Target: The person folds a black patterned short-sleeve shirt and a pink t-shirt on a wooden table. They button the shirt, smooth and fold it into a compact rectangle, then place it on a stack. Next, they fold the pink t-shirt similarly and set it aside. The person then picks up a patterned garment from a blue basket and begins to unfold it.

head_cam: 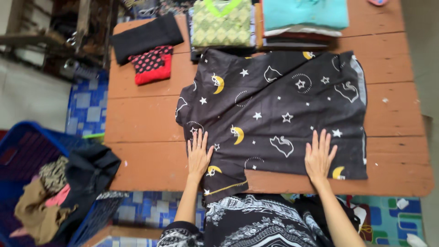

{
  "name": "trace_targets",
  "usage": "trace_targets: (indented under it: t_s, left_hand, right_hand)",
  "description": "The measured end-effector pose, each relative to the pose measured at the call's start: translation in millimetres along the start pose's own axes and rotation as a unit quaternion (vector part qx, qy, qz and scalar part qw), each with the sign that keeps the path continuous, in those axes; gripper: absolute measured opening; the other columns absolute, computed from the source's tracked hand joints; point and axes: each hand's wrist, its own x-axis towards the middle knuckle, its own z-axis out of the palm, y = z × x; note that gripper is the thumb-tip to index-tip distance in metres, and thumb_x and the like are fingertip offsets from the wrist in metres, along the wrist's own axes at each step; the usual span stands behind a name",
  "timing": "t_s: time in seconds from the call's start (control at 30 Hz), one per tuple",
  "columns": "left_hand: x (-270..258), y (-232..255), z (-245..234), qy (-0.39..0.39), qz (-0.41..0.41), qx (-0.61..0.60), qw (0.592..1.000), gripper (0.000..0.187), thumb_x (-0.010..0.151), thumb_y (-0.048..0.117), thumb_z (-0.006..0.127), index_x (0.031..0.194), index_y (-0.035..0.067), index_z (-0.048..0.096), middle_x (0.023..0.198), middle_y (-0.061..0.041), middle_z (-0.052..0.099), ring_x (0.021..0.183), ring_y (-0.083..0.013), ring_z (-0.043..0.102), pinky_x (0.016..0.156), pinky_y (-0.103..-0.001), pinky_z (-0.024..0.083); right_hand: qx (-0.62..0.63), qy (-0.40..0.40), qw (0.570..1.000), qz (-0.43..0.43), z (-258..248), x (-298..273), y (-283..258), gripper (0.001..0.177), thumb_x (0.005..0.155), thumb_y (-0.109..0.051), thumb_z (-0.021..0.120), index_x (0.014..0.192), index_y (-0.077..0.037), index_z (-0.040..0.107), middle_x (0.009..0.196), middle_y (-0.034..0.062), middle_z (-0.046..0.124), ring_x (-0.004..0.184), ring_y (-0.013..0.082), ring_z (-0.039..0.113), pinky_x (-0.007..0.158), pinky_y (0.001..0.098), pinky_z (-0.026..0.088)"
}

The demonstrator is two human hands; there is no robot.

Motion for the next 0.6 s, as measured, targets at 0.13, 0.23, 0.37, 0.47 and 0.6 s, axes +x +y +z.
trace_targets:
  t_s: [0.13,0.23,0.37,0.47,0.6]
  left_hand:
    - [-44,-6,-29,-0.009,-0.026,-0.017,0.999,0.068,0.099,0.036,0.058,0.158,0.012,0.036,0.168,-0.01,0.027,0.155,-0.0315,0.023,0.123,-0.052,0.022]
    - [-78,-8,-47,-0.008,-0.019,-0.042,0.999,0.067,0.095,0.033,0.062,0.153,0.008,0.041,0.164,-0.015,0.032,0.152,-0.0355,0.027,0.12,-0.053,0.024]
    - [-100,-27,-53,0.074,-0.094,-0.162,0.979,0.043,0.1,0.024,0.06,0.138,0.004,0.054,0.146,-0.017,0.054,0.137,-0.0344,0.05,0.114,-0.049,0.038]
    - [-96,-65,-27,0.163,-0.297,-0.217,0.916,0.031,0.103,0.025,0.058,0.123,0.002,0.061,0.121,-0.017,0.066,0.113,-0.0308,0.064,0.1,-0.045,0.05]
    - [-53,-146,19,0.083,-0.498,-0.492,0.709,0.045,0.102,0.037,0.062,0.105,-0.007,0.067,0.091,-0.015,0.07,0.072,-0.0207,0.067,0.059,-0.035,0.052]
  right_hand:
    - [0.006,-0.02,0.999,-0.033,-12,-43,-15,0.06,0.104,-0.028,0.048,0.159,-0.007,0.039,0.17,0.0196,0.028,0.158,0.0375,0.024,0.122,0.066,0.018]
    - [-0.033,-0.056,0.997,-0.033,-29,-76,-24,0.062,0.101,-0.029,0.051,0.157,-0.006,0.04,0.169,0.0193,0.029,0.158,0.0357,0.025,0.121,0.0657,0.018]
    - [-0.099,-0.053,0.994,-0.012,-53,-76,-56,0.062,0.095,-0.028,0.059,0.151,-0.004,0.047,0.165,0.02,0.036,0.157,0.0349,0.03,0.119,0.0641,0.021]
    - [0.053,-0.039,0.994,-0.087,-62,-34,-102,0.055,0.09,-0.019,0.066,0.139,0.001,0.054,0.155,0.0235,0.047,0.148,0.0397,0.04,0.115,0.0547,0.033]
    - [0.187,-0.021,0.947,-0.26,-46,24,-205,0.047,0.081,-0.009,0.072,0.126,0.001,0.062,0.142,0.0205,0.059,0.134,0.0415,0.054,0.11,0.0502,0.041]
